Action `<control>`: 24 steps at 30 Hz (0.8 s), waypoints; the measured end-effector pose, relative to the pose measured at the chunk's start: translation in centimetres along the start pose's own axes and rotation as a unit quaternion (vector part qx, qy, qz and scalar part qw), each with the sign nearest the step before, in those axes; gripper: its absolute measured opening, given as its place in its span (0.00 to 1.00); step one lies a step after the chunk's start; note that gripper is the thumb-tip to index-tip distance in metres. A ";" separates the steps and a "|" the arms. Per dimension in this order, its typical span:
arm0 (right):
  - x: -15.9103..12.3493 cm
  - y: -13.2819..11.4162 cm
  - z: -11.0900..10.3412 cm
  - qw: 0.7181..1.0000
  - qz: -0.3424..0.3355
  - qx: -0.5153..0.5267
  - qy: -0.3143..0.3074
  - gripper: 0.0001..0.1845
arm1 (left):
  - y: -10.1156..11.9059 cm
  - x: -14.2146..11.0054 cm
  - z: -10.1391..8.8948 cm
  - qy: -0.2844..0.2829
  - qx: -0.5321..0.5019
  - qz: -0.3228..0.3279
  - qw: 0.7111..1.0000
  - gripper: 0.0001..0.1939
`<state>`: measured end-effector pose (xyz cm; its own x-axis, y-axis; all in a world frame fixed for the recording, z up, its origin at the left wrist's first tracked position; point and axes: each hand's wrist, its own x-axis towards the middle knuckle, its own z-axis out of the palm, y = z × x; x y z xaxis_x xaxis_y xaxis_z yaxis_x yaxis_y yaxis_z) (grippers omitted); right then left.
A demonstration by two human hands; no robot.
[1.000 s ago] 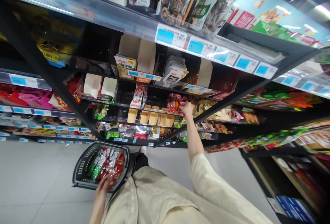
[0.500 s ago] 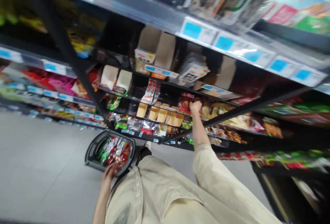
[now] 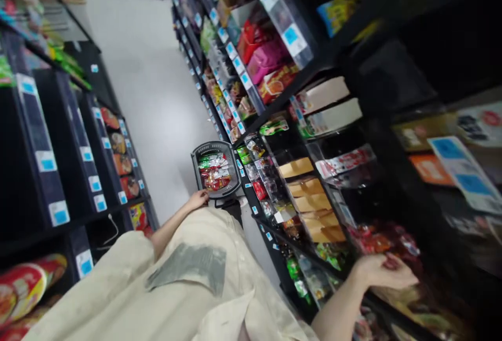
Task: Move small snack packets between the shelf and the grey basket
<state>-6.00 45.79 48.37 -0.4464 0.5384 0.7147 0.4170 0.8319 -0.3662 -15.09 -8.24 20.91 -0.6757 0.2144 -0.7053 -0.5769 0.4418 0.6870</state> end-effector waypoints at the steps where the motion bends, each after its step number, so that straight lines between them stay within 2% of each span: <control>1: -0.3 -0.6 0.5 0.999 -0.004 0.016 0.048 0.18 | -0.9 -0.2 -0.1 0.003 0.008 -0.008 1.000 0.16; 2: -0.5 -1.3 1.0 0.996 -0.014 0.025 0.082 0.15 | -1.6 -0.3 -0.2 0.006 0.019 -0.017 1.000 0.15; 3: -0.6 -2.0 1.6 0.995 -0.035 0.029 0.087 0.13 | -2.3 -0.3 -0.2 0.009 0.030 -0.026 0.999 0.13; 6: -0.3 -4.8 3.6 0.989 -0.144 0.034 -0.019 0.12 | -3.8 -0.2 0.2 0.017 0.065 -0.052 0.996 0.10; 9: 0.0 -8.3 5.9 0.963 -0.241 0.065 -0.101 0.10 | -4.9 0.1 1.1 0.026 0.083 -0.070 0.994 0.11; 12: -0.4 -11.9 8.7 0.943 -0.276 0.106 -0.154 0.08 | -5.7 0.1 2.1 0.037 0.081 -0.086 0.992 0.13; 15: -2.1 -15.2 11.7 0.907 -0.292 0.152 -0.261 0.08 | -6.5 0.0 3.0 0.049 0.070 -0.104 0.991 0.14; 17: -4.3 -17.0 13.4 0.864 -0.297 0.193 -0.357 0.08 | -6.9 0.1 3.5 0.054 0.062 -0.115 0.990 0.13; 19: -7.1 -18.3 14.7 0.800 -0.296 0.235 -0.466 0.09 | -7.2 0.3 4.1 0.060 0.054 -0.127 0.989 0.13; 22: -11.9 -18.8 16.3 0.665 -0.296 0.255 -0.637 0.11 | -7.2 1.2 4.9 0.067 0.045 -0.145 0.986 0.13; 24: -15.0 -18.2 17.6 0.582 -0.291 0.229 -0.724 0.13 | -7.1 2.2 5.2 0.072 0.043 -0.158 0.984 0.13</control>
<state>-20.82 24.90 33.86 -0.7443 -0.5791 -0.3328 -0.2454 0.7005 -0.6701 -10.07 -6.33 13.62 -0.5296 -0.0682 -0.8455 -0.7319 0.5405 0.4149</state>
